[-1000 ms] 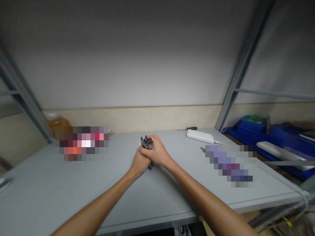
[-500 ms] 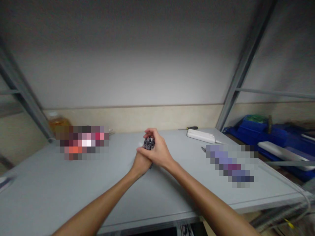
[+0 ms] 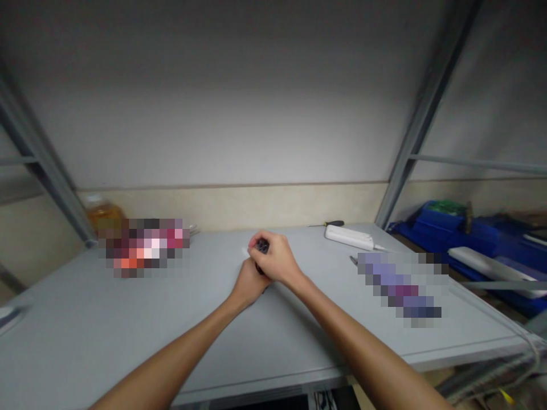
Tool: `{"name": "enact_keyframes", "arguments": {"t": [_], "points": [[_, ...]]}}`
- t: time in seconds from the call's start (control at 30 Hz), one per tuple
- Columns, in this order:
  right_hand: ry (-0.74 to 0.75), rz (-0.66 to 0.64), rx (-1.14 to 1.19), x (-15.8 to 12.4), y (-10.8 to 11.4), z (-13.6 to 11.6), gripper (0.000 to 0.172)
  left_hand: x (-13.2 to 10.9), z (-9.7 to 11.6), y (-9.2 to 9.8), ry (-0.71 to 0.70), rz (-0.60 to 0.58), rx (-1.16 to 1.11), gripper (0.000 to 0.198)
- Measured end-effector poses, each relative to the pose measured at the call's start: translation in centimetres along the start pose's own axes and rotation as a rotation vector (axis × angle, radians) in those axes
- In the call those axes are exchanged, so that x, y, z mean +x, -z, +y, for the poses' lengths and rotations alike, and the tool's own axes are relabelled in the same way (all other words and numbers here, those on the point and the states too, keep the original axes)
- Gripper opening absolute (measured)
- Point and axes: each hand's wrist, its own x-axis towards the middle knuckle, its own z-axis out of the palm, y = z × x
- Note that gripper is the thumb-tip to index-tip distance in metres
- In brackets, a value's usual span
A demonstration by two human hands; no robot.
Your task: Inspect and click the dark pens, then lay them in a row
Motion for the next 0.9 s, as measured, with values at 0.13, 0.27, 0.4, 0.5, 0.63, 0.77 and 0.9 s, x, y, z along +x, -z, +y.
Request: {"name": "enact_keyframes", "arguments": {"t": [0.13,0.27,0.4,0.5,0.63,0.77,0.9], "points": [[0.036,0.002,-0.074,0.2,0.5,0.1,0.011,-0.2,-0.1,-0.1,-0.008,0.016,-0.021,0.027],[0.047,0.094,-0.132,0.2,0.8,1.0,0.014,-0.4,0.3,0.2,-0.017,0.061,0.037,0.043],[-0.026,0.162,0.066,0.1,0.3,2.9,0.012,-0.4,0.7,0.6,-0.068,0.01,0.206,0.037],[-0.113,0.187,0.204,-0.1,-0.4,4.3,0.013,-0.3,0.8,0.9,-0.044,-0.016,0.432,0.03],[-0.247,0.205,0.364,-0.3,-1.4,5.5,0.013,-0.5,1.3,0.9,-0.013,-0.042,0.71,0.03],[-0.338,0.199,0.446,-0.7,-2.4,6.1,0.015,-1.0,2.2,0.7,-0.019,-0.067,0.981,0.025],[-0.355,0.158,0.416,-1.0,-3.1,6.5,0.017,-1.2,2.6,0.6,0.031,-0.113,1.136,0.029]]}}
